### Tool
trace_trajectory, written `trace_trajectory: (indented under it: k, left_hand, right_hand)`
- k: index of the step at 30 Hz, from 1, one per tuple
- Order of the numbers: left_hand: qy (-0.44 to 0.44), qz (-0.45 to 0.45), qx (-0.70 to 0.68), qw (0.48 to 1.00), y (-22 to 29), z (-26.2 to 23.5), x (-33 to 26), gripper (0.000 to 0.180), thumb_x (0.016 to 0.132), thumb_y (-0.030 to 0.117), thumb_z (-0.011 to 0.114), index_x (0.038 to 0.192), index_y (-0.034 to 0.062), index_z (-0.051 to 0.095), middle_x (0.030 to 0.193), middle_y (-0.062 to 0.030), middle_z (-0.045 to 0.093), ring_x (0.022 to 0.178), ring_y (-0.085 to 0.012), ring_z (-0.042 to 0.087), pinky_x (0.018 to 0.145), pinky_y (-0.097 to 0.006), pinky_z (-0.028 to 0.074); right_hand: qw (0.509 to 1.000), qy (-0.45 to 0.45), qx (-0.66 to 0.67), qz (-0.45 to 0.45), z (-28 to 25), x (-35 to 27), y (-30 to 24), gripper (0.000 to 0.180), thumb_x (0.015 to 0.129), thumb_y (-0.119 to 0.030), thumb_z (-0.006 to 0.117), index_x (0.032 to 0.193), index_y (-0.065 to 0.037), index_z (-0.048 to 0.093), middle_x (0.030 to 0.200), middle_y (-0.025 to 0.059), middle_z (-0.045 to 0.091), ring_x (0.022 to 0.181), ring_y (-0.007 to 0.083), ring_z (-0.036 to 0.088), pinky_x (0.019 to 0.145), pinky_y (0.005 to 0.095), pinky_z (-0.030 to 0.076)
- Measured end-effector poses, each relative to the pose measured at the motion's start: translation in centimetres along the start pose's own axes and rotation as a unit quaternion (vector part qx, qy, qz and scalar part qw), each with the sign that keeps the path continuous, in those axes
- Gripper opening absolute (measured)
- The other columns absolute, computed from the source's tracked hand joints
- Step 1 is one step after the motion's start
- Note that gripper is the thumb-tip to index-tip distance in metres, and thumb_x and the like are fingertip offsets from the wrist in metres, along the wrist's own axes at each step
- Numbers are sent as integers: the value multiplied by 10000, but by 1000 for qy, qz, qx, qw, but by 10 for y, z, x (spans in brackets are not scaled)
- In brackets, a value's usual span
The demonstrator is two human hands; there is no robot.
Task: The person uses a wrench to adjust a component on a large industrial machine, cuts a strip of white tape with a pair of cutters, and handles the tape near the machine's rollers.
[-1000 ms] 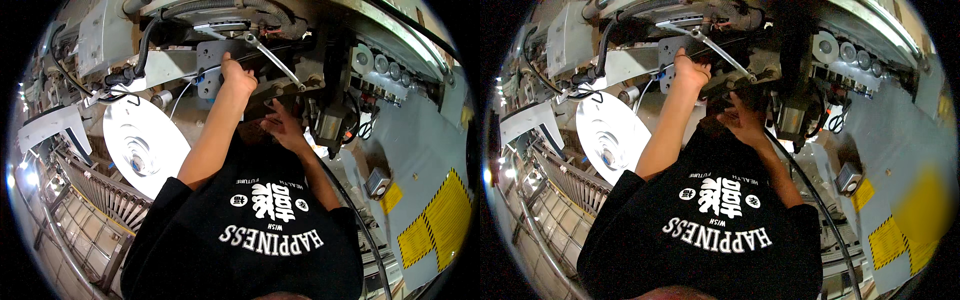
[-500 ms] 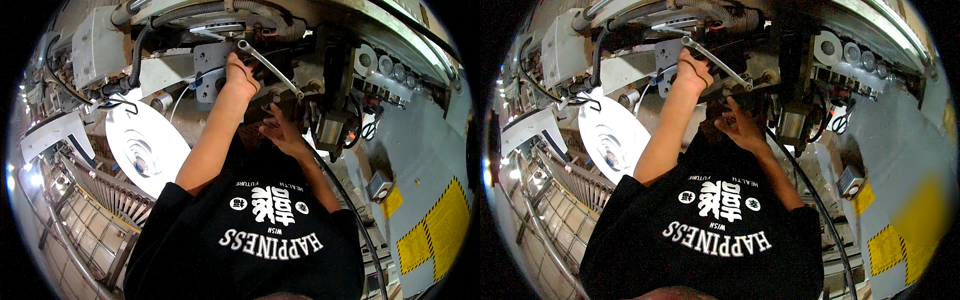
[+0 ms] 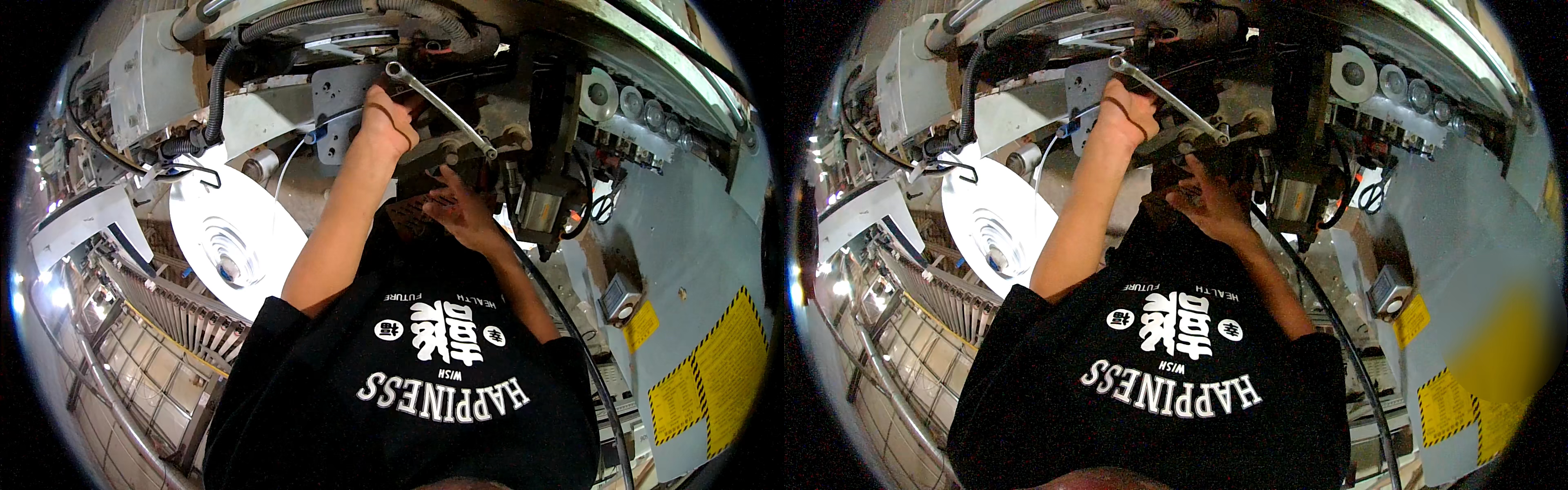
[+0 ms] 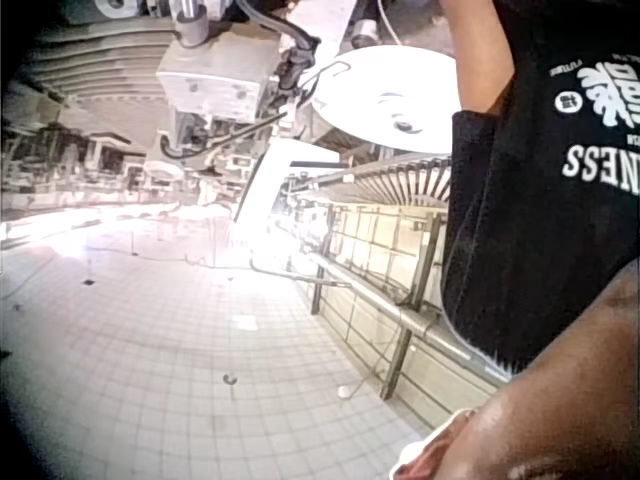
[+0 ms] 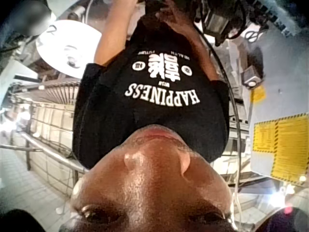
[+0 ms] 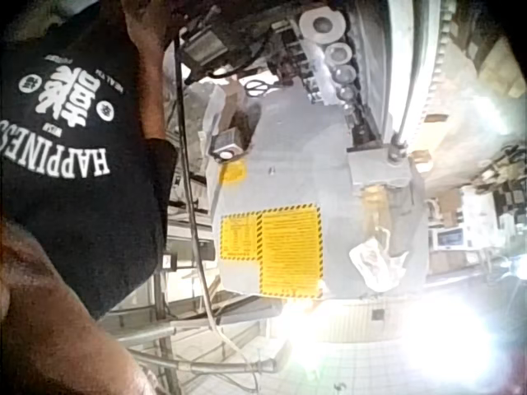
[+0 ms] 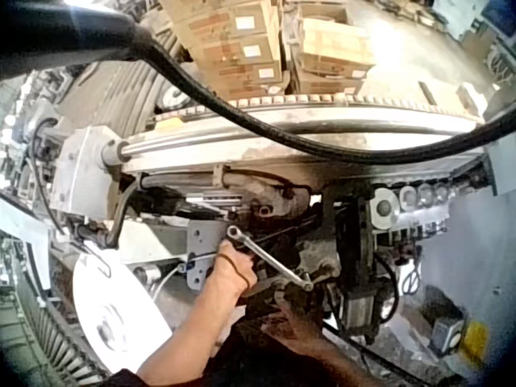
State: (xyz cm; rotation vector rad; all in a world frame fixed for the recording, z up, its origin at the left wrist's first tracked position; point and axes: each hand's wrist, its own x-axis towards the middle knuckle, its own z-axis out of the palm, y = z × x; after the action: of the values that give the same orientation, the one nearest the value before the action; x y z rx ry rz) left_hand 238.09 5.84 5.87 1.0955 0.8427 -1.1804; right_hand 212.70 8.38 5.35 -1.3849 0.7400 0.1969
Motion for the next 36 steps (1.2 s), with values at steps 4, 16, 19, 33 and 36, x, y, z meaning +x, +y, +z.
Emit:
trace_trajectory:
  k: [4,16,19,33,36]
  left_hand:
    - [43,48,-23,998,-1,-11,-11,544,1028,558,487,1384,155,572,1458,-66,574,1338,-234,510,1215,-394,235]
    - [-13,14,2,1000,3,-4,-17,540,1053,582,398,1328,146,556,1481,-143,533,1376,-337,446,1204,-433,302]
    - [7,60,-7,998,6,-18,-17,660,1036,609,468,1498,138,473,1627,-152,399,1467,-326,379,1232,-438,267]
    - [35,77,20,996,2,1,-29,836,1076,614,263,1618,-18,184,1684,-235,216,1586,-354,170,1294,-444,126]
    - [24,45,-4,999,1,-2,-15,561,1074,486,363,1435,66,455,1479,-182,471,1399,-331,422,1218,-440,296]
  right_hand:
    - [1000,-6,0,-2,-2,1,-4,855,981,-338,757,1629,-78,264,1362,255,605,1241,305,647,891,400,607]
    - [998,7,-25,-53,-3,0,-5,848,974,-381,756,1602,-58,286,1488,243,501,1253,322,646,887,400,616]
    - [999,-15,-42,-16,-6,1,-8,845,973,-395,754,1588,-38,297,1507,237,462,1304,307,603,937,395,603]
    - [991,-19,-118,-63,-13,2,-12,905,979,-590,658,1547,33,327,1386,199,643,1231,344,627,912,396,551]
    - [991,-62,-111,-29,-20,2,-16,912,990,-572,651,1548,46,277,1424,223,604,1266,358,630,1021,455,506]
